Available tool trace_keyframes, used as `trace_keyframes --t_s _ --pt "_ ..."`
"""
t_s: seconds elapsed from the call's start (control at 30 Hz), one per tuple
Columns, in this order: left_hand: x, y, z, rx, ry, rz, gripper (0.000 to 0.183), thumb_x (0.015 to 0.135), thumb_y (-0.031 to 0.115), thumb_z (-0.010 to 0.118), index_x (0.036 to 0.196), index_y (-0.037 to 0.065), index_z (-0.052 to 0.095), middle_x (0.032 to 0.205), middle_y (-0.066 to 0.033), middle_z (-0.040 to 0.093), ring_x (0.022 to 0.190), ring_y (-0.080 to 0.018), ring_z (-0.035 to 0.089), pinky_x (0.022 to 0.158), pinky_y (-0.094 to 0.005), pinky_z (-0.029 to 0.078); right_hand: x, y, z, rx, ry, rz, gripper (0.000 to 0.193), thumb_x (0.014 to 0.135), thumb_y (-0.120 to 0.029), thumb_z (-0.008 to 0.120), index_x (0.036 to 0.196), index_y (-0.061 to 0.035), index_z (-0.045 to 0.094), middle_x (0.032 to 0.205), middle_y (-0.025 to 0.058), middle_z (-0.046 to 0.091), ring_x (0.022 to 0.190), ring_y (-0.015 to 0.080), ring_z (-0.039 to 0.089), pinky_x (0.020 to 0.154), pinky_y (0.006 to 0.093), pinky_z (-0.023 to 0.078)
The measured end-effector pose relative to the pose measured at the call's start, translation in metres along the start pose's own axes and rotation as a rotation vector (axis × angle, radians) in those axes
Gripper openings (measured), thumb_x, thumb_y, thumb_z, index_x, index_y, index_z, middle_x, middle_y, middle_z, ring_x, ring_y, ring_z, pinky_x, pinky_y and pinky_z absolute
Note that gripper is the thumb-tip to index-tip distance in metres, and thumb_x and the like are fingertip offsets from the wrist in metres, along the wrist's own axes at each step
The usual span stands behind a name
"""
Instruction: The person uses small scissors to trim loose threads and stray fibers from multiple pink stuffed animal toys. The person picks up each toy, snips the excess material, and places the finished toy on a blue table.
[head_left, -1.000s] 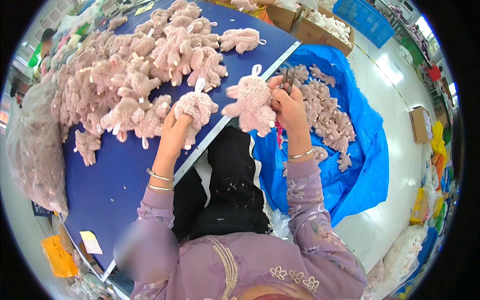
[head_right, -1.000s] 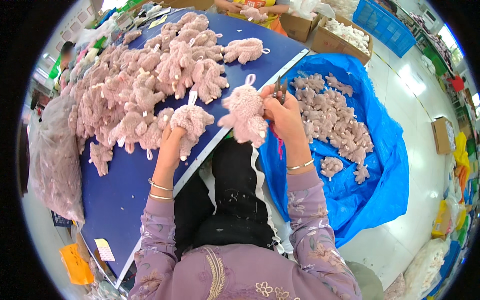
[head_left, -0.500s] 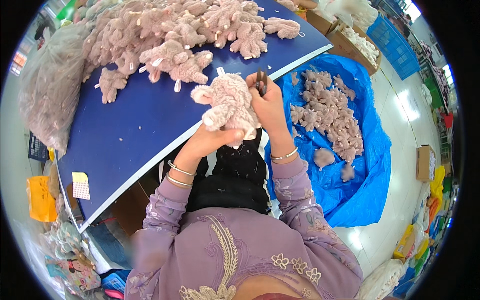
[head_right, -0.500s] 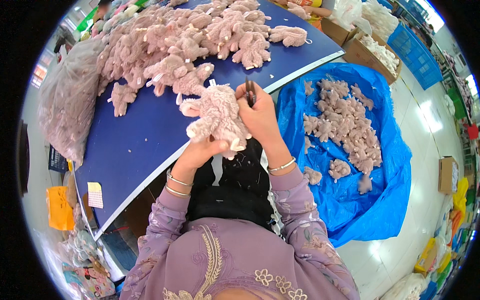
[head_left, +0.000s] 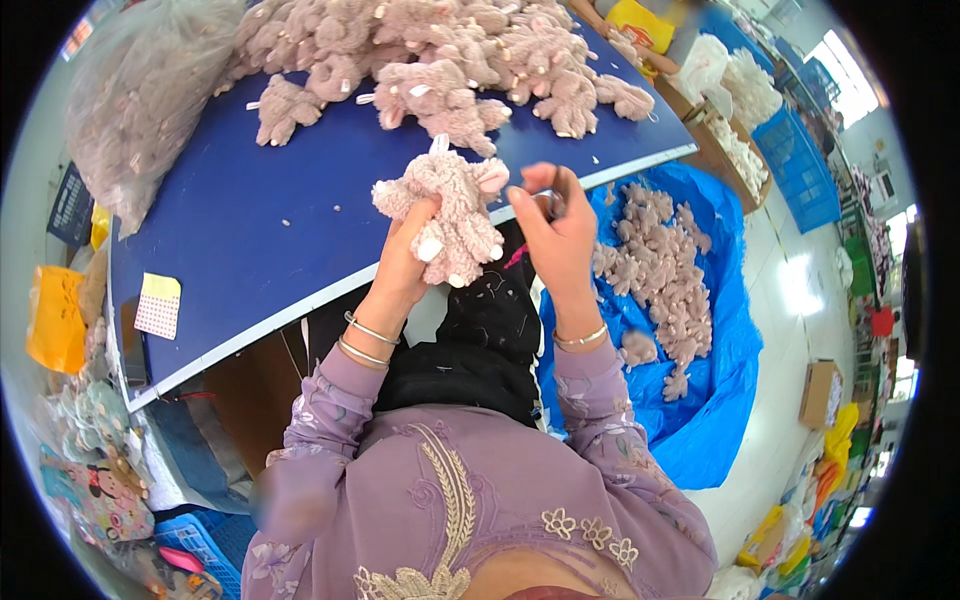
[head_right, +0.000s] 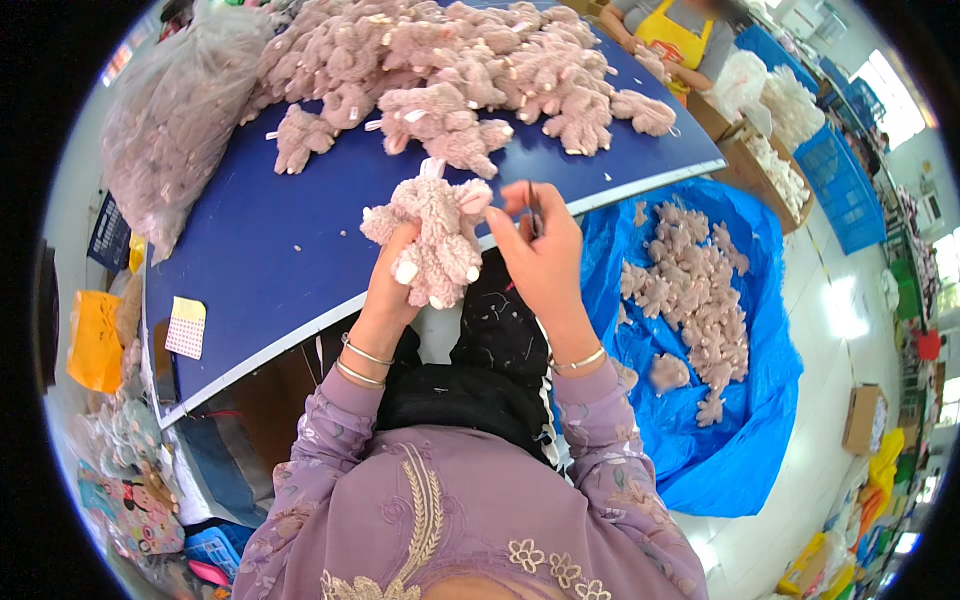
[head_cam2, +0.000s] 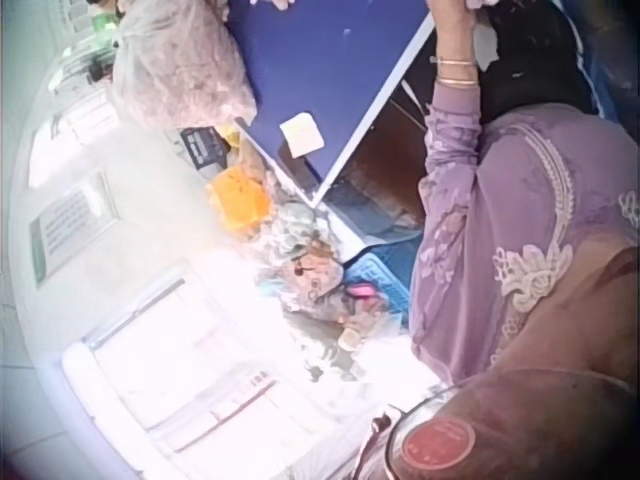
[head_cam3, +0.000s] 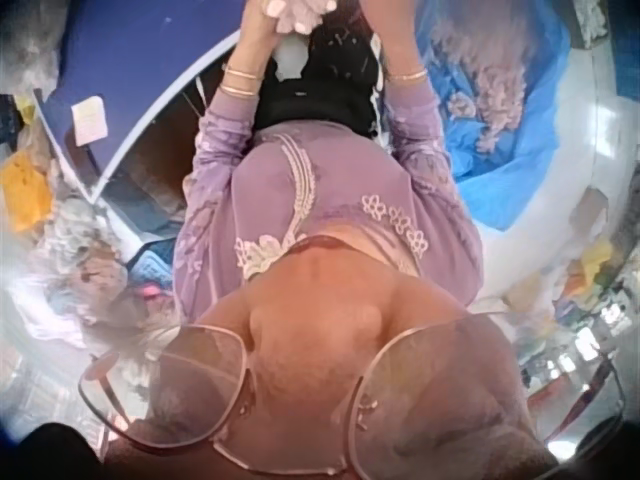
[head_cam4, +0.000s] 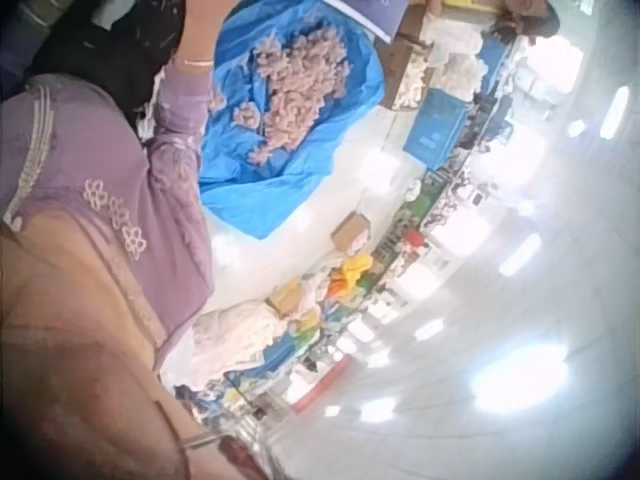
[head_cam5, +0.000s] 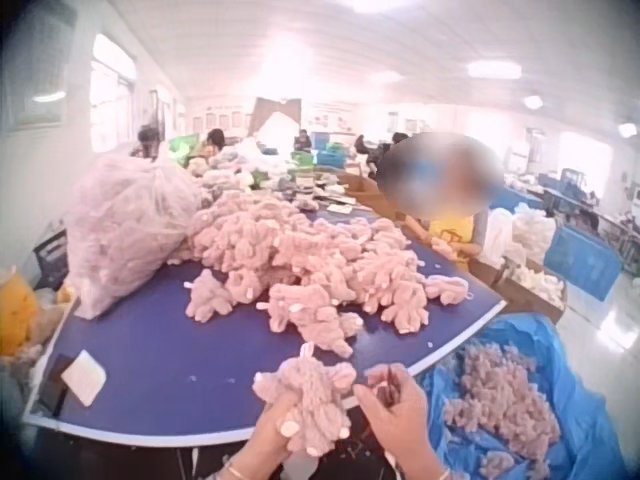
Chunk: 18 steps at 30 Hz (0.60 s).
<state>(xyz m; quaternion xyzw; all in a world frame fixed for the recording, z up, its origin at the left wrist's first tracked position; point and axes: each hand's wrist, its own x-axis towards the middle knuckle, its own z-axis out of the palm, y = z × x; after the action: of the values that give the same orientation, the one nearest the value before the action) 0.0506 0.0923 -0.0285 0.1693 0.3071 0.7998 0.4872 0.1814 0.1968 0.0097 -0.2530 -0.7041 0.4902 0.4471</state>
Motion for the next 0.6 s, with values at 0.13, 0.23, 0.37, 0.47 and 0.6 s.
trace_keyframes --t_s 0.13,0.23,0.37,0.47,0.6 --pt "-0.010 0.013 -0.002 0.084 0.097 0.079 0.035 0.093 0.015 0.052 0.123 -0.003 0.052 0.113 -0.0098 0.061 0.099 -0.0171 0.061 0.084 -0.0305 0.050 -0.008 -0.039 0.016 -0.285 -0.336 -0.218 0.017 0.078 -0.007 0.073 0.088 -0.0009 0.061 0.073 0.0015 0.054 0.058 0.0050 0.043 0.051 0.0210 0.034" --pt "-0.015 0.018 -0.009 0.088 0.102 0.167 0.031 0.091 0.013 0.054 0.119 -0.001 0.055 0.110 -0.0077 0.061 0.098 -0.0149 0.060 0.082 -0.0291 0.049 -0.006 -0.023 0.031 -0.233 -0.388 -0.197 0.013 0.082 -0.007 0.068 0.091 0.0001 0.061 0.073 0.0019 0.055 0.066 0.0080 0.050 0.059 0.0220 0.040" --pt "-0.023 0.026 -0.017 0.036 0.104 0.209 0.029 0.091 0.011 0.054 0.118 0.000 0.055 0.107 -0.0062 0.061 0.095 -0.0140 0.060 0.080 -0.0287 0.049 -0.008 -0.033 0.036 0.218 -0.391 0.163 0.013 0.091 -0.010 0.061 0.089 0.0024 0.060 0.073 -0.0031 0.053 0.060 0.0047 0.045 0.053 0.0194 0.038" --pt "-0.027 0.032 -0.025 -0.009 0.094 0.227 0.029 0.091 0.011 0.053 0.118 0.000 0.056 0.104 -0.0054 0.062 0.091 -0.0131 0.061 0.078 -0.0280 0.050 -0.003 -0.039 0.031 0.369 -0.329 0.201 0.020 0.097 -0.018 0.055 0.088 -0.0008 0.059 0.072 -0.0019 0.051 0.054 0.0012 0.038 0.048 0.0174 0.033" --pt "-0.032 0.036 -0.026 -0.017 0.075 0.240 0.029 0.091 0.012 0.053 0.117 0.000 0.056 0.103 -0.0056 0.062 0.090 -0.0128 0.061 0.077 -0.0279 0.050 0.002 -0.052 0.022 -0.136 -0.614 -0.034 0.021 0.094 -0.017 0.057 0.091 0.0030 0.060 0.071 0.0032 0.053 0.059 0.0106 0.047 0.054 0.0261 0.039"
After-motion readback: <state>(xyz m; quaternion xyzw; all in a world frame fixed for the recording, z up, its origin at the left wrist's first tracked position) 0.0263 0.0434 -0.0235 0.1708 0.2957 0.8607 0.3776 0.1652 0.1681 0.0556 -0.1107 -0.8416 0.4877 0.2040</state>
